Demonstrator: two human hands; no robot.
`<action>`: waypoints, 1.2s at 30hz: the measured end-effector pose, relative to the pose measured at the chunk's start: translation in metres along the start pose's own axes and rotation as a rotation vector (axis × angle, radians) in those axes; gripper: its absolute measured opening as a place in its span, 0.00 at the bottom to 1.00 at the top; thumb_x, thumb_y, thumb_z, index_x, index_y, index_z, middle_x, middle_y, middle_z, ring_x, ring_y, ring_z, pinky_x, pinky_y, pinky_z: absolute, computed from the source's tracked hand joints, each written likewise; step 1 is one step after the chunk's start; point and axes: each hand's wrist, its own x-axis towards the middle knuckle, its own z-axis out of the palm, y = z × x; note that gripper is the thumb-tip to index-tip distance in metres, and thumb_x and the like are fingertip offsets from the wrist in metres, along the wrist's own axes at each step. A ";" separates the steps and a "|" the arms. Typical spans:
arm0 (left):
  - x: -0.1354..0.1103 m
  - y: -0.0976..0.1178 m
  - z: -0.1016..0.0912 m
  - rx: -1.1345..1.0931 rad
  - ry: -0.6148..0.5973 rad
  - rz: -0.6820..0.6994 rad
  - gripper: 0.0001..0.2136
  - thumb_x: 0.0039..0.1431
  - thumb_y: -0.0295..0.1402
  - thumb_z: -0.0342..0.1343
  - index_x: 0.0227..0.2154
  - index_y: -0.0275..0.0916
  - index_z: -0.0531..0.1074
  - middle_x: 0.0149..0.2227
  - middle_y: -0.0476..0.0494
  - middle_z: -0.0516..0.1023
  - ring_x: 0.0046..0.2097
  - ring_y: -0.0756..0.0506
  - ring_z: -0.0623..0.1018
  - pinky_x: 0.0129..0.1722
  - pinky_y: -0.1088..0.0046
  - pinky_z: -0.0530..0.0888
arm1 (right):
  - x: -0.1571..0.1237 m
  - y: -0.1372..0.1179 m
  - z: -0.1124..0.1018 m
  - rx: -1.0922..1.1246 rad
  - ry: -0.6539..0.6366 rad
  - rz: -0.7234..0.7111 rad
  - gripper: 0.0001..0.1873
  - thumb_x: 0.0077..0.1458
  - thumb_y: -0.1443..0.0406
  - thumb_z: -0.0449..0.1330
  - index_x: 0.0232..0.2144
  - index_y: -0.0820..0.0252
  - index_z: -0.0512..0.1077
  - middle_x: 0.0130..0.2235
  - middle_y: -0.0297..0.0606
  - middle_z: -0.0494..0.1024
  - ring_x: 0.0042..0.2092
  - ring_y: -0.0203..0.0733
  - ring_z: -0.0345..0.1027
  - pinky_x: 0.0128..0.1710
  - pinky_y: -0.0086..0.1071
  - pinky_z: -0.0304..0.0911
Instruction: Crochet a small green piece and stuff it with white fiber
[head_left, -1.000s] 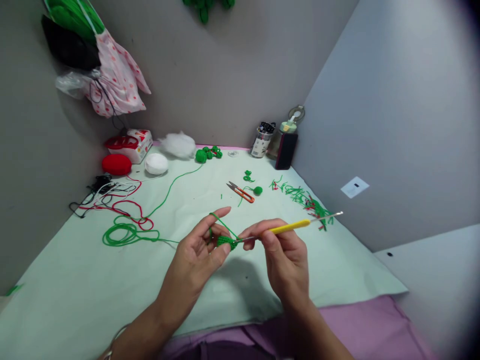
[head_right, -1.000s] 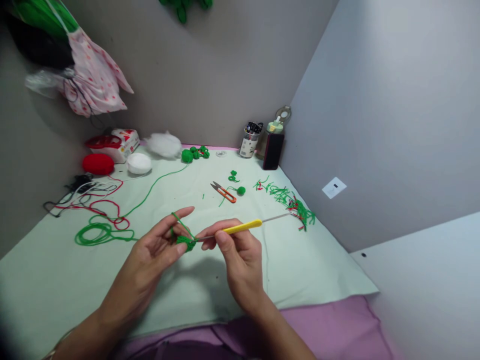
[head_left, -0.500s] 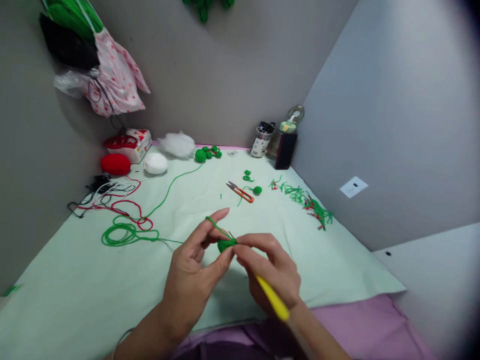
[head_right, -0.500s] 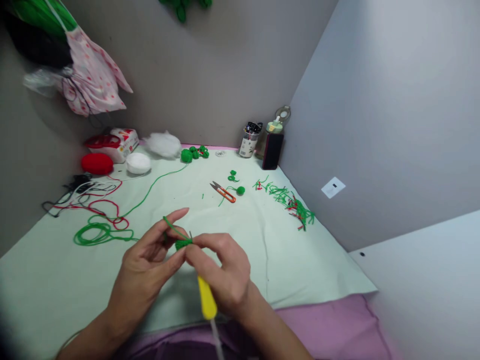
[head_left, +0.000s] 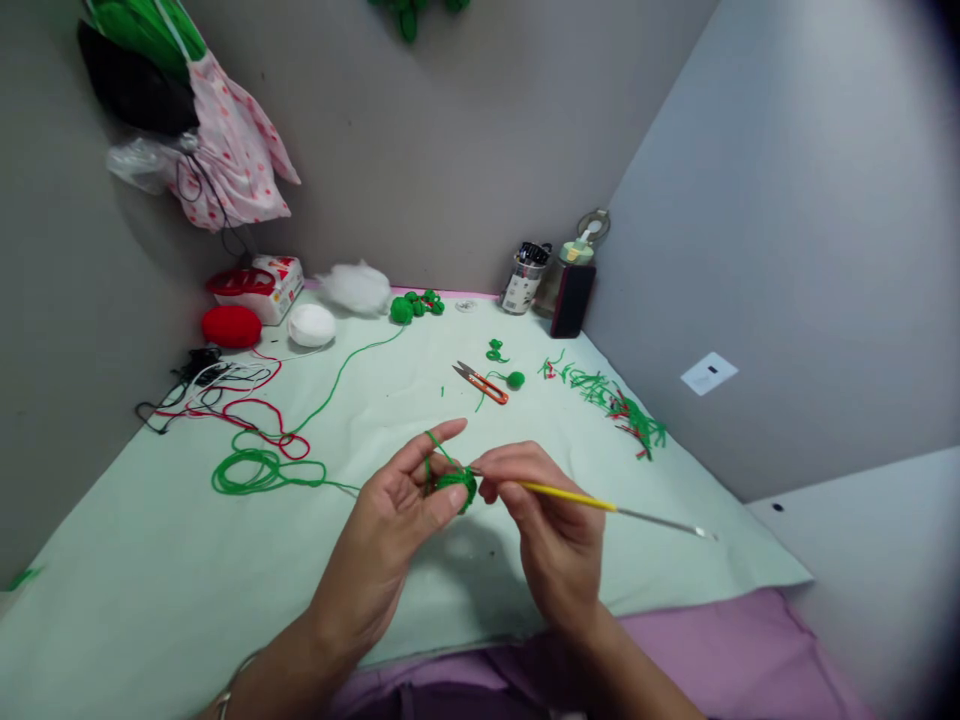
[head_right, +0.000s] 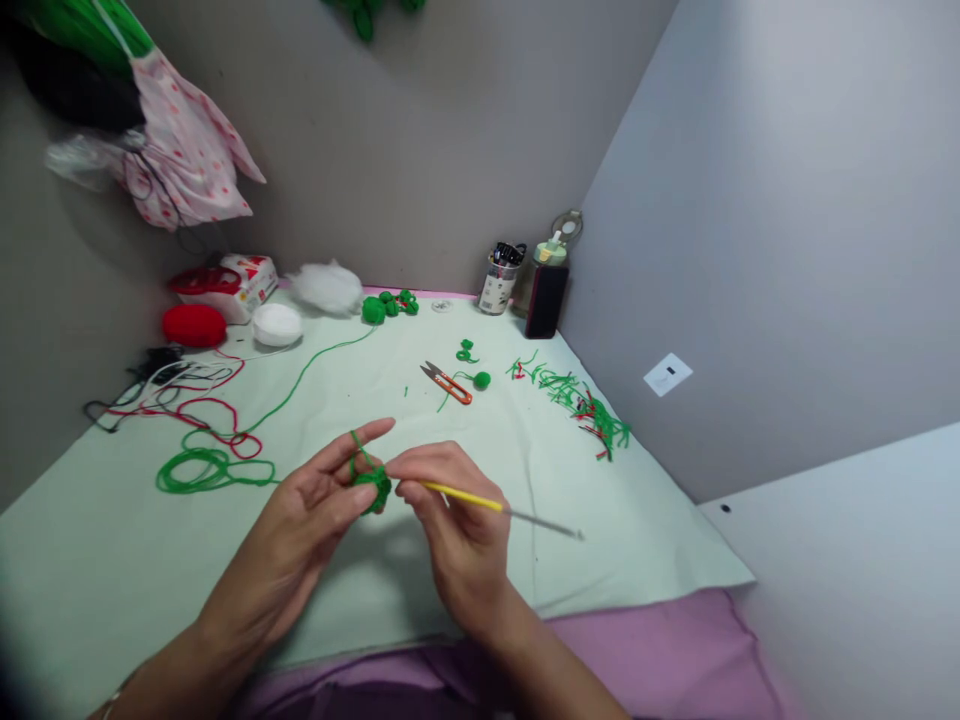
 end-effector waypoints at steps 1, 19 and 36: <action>0.000 -0.002 0.000 0.005 0.025 0.027 0.25 0.54 0.33 0.75 0.55 0.49 0.81 0.36 0.51 0.77 0.40 0.51 0.74 0.46 0.76 0.71 | -0.002 0.000 0.000 -0.092 -0.011 -0.048 0.12 0.68 0.71 0.61 0.45 0.52 0.82 0.39 0.38 0.82 0.40 0.40 0.76 0.38 0.34 0.73; -0.001 -0.001 -0.002 0.072 -0.035 0.042 0.15 0.59 0.38 0.70 0.50 0.50 0.84 0.37 0.48 0.76 0.40 0.48 0.73 0.44 0.74 0.71 | 0.002 0.008 -0.002 0.240 0.065 0.261 0.07 0.67 0.61 0.65 0.39 0.54 0.84 0.36 0.38 0.82 0.33 0.37 0.72 0.35 0.32 0.69; -0.002 -0.001 -0.008 0.331 0.061 0.170 0.13 0.62 0.33 0.67 0.49 0.52 0.83 0.38 0.51 0.75 0.39 0.49 0.74 0.46 0.75 0.72 | -0.001 -0.004 -0.007 -0.012 -0.026 0.028 0.10 0.71 0.68 0.58 0.43 0.53 0.79 0.38 0.37 0.82 0.39 0.40 0.75 0.38 0.35 0.71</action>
